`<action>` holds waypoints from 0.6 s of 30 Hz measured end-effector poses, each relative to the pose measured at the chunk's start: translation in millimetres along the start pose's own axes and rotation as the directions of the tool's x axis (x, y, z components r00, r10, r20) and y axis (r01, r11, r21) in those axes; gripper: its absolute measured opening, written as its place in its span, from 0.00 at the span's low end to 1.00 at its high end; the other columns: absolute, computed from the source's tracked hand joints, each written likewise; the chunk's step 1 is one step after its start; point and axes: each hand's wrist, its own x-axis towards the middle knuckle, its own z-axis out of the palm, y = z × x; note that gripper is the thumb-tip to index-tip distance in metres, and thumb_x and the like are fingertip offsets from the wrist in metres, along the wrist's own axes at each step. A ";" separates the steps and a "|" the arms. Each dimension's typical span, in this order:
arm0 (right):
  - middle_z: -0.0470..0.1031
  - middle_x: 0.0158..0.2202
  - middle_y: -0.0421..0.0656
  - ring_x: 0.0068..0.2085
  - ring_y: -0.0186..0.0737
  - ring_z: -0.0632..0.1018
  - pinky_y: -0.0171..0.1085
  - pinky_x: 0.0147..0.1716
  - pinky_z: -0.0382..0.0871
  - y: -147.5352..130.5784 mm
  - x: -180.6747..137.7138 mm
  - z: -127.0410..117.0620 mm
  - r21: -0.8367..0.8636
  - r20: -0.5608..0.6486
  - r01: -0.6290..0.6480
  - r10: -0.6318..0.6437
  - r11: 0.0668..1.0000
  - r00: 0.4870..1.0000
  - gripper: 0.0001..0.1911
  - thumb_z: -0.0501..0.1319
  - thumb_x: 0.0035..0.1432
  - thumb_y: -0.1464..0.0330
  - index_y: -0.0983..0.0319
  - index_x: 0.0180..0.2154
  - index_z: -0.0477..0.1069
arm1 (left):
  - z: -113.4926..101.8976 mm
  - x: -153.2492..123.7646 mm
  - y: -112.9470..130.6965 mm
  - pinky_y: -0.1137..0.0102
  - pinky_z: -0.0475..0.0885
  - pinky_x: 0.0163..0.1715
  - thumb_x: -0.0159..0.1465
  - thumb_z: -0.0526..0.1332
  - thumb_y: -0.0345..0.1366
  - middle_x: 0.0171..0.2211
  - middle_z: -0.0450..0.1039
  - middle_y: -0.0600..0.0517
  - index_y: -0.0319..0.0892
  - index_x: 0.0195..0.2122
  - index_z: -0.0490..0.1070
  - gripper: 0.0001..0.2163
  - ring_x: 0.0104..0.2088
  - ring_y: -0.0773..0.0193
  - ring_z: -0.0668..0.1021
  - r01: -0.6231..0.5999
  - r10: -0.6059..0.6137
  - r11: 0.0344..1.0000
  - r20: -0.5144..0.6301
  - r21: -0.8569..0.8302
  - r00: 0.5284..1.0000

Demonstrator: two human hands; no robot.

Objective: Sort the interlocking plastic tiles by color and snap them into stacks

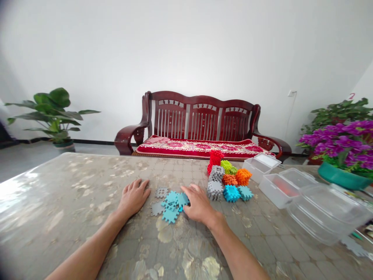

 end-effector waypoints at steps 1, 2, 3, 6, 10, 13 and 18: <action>0.68 0.61 0.50 0.64 0.50 0.63 0.47 0.63 0.56 -0.8 1.0 1.0 -0.003 0.008 -0.004 0.004 1.000 1.000 0.38 0.60 0.48 0.73 0.62 0.63 0.63 | 0.4 0.1 -0.2 0.56 0.57 0.60 0.68 0.49 0.42 0.61 0.65 0.41 0.46 0.60 0.66 0.21 0.61 0.52 0.66 0.000 0.000 1.000 0.000 -0.004 1.000; 0.70 0.60 0.50 0.63 0.50 0.64 0.47 0.62 0.57 -1.8 1.7 2.1 -0.001 0.008 -0.005 0.005 1.000 1.000 0.37 0.60 0.48 0.73 0.62 0.63 0.63 | 0.7 0.3 -0.3 0.55 0.57 0.60 0.68 0.49 0.42 0.61 0.65 0.41 0.45 0.60 0.66 0.21 0.61 0.51 0.66 -0.002 0.002 1.000 0.002 -0.006 1.000; 0.71 0.58 0.50 0.61 0.50 0.66 0.47 0.61 0.59 -3.0 2.0 2.9 0.007 -0.003 0.000 0.000 1.000 1.000 0.37 0.61 0.48 0.72 0.62 0.62 0.64 | 1.0 0.4 -0.4 0.55 0.57 0.60 0.68 0.49 0.42 0.61 0.65 0.41 0.45 0.60 0.66 0.21 0.61 0.51 0.66 -0.004 0.004 1.000 0.004 -0.005 1.000; 0.75 0.53 0.48 0.55 0.49 0.71 0.46 0.57 0.64 -6.2 1.6 -0.6 0.042 -0.093 0.016 -0.012 0.999 0.996 0.35 0.63 0.47 0.71 0.61 0.60 0.67 | 0.9 0.3 -0.2 0.56 0.57 0.60 0.68 0.50 0.41 0.61 0.65 0.41 0.45 0.60 0.66 0.21 0.61 0.51 0.66 0.002 -0.002 1.000 0.002 0.001 1.000; 0.75 0.53 0.49 0.53 0.48 0.74 0.48 0.57 0.65 5.4 0.0 -27.7 0.121 -0.389 0.013 0.036 0.993 0.921 0.31 0.65 0.50 0.65 0.61 0.58 0.68 | 0.2 0.0 0.0 0.56 0.57 0.60 0.68 0.50 0.41 0.61 0.65 0.41 0.46 0.60 0.66 0.21 0.61 0.52 0.67 0.007 -0.007 1.000 -0.002 -0.009 1.000; 0.75 0.54 0.51 0.51 0.48 0.76 0.48 0.54 0.68 39.2 -4.3 -58.1 0.276 -0.574 -0.057 0.212 0.959 0.791 0.33 0.65 0.50 0.60 0.62 0.58 0.67 | 2.7 0.9 -1.3 0.55 0.57 0.60 0.68 0.49 0.42 0.61 0.65 0.41 0.46 0.60 0.66 0.21 0.62 0.51 0.66 -0.003 0.003 1.000 -0.002 -0.022 1.000; 0.80 0.42 0.50 0.42 0.48 0.80 0.45 0.43 0.74 119.4 -32.9 -93.6 0.438 -0.510 -0.304 0.512 0.846 0.691 0.33 0.65 0.48 0.54 0.65 0.52 0.72 | 11.1 4.6 -5.0 0.55 0.57 0.60 0.68 0.49 0.42 0.61 0.65 0.41 0.46 0.60 0.67 0.21 0.62 0.50 0.66 0.001 -0.002 1.000 -0.012 -0.020 1.000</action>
